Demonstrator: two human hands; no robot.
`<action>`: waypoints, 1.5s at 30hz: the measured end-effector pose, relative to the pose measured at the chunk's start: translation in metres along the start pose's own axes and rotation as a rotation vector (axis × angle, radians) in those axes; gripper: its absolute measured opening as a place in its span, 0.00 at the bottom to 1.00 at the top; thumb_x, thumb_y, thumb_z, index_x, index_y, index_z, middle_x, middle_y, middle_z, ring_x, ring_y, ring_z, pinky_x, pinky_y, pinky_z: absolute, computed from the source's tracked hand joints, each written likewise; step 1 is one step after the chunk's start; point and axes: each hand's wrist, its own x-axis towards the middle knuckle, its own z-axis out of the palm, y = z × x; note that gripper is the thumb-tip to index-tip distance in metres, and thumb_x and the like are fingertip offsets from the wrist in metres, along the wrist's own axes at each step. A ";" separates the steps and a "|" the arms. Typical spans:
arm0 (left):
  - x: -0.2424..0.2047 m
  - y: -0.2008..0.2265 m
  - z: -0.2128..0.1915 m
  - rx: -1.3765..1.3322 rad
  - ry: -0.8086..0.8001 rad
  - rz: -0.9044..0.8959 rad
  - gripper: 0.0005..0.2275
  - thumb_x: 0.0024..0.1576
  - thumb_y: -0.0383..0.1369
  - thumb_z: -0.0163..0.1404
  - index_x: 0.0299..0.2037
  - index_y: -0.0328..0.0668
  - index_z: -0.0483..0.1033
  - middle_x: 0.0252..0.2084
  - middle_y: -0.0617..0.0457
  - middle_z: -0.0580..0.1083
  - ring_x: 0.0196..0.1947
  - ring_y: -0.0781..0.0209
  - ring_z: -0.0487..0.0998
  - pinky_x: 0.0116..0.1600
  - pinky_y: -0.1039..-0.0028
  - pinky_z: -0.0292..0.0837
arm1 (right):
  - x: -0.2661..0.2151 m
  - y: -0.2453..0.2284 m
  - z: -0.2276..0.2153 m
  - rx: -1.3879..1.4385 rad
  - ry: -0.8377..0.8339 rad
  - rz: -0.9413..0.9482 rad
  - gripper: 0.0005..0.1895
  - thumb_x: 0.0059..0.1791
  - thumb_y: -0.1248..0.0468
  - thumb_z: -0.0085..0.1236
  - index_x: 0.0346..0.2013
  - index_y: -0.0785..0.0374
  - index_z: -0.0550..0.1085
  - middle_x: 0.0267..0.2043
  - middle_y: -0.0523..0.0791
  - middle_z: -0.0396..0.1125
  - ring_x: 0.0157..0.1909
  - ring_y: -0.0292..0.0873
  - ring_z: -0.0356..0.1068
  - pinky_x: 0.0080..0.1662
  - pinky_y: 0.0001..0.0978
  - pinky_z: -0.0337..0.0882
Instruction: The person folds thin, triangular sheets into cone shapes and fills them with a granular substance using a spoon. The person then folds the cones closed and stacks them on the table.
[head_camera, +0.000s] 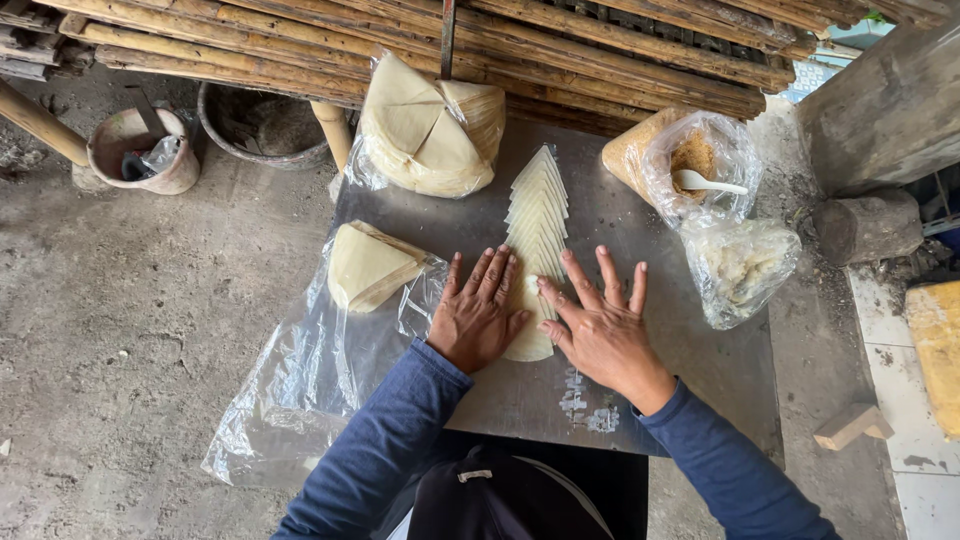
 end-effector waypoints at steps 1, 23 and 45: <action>0.000 0.000 -0.001 0.005 -0.004 -0.001 0.33 0.63 0.52 0.37 0.72 0.34 0.55 0.75 0.43 0.55 0.75 0.51 0.53 0.75 0.46 0.36 | 0.002 0.003 -0.001 -0.050 0.012 -0.008 0.28 0.51 0.41 0.47 0.65 0.40 0.68 0.78 0.44 0.45 0.79 0.60 0.32 0.69 0.75 0.25; 0.002 -0.001 -0.006 0.000 -0.030 0.008 0.33 0.63 0.51 0.39 0.72 0.34 0.55 0.75 0.42 0.55 0.75 0.49 0.53 0.75 0.47 0.39 | 0.005 0.046 0.033 -0.070 0.057 -0.295 0.30 0.52 0.32 0.35 0.69 0.23 0.60 0.80 0.41 0.41 0.80 0.53 0.32 0.73 0.66 0.26; 0.002 0.000 -0.008 0.002 -0.105 0.014 0.30 0.64 0.51 0.35 0.70 0.36 0.56 0.78 0.46 0.52 0.77 0.54 0.51 0.75 0.46 0.36 | 0.049 0.059 0.038 -0.119 0.052 -0.140 0.33 0.52 0.32 0.38 0.70 0.32 0.63 0.81 0.42 0.44 0.81 0.53 0.33 0.73 0.66 0.25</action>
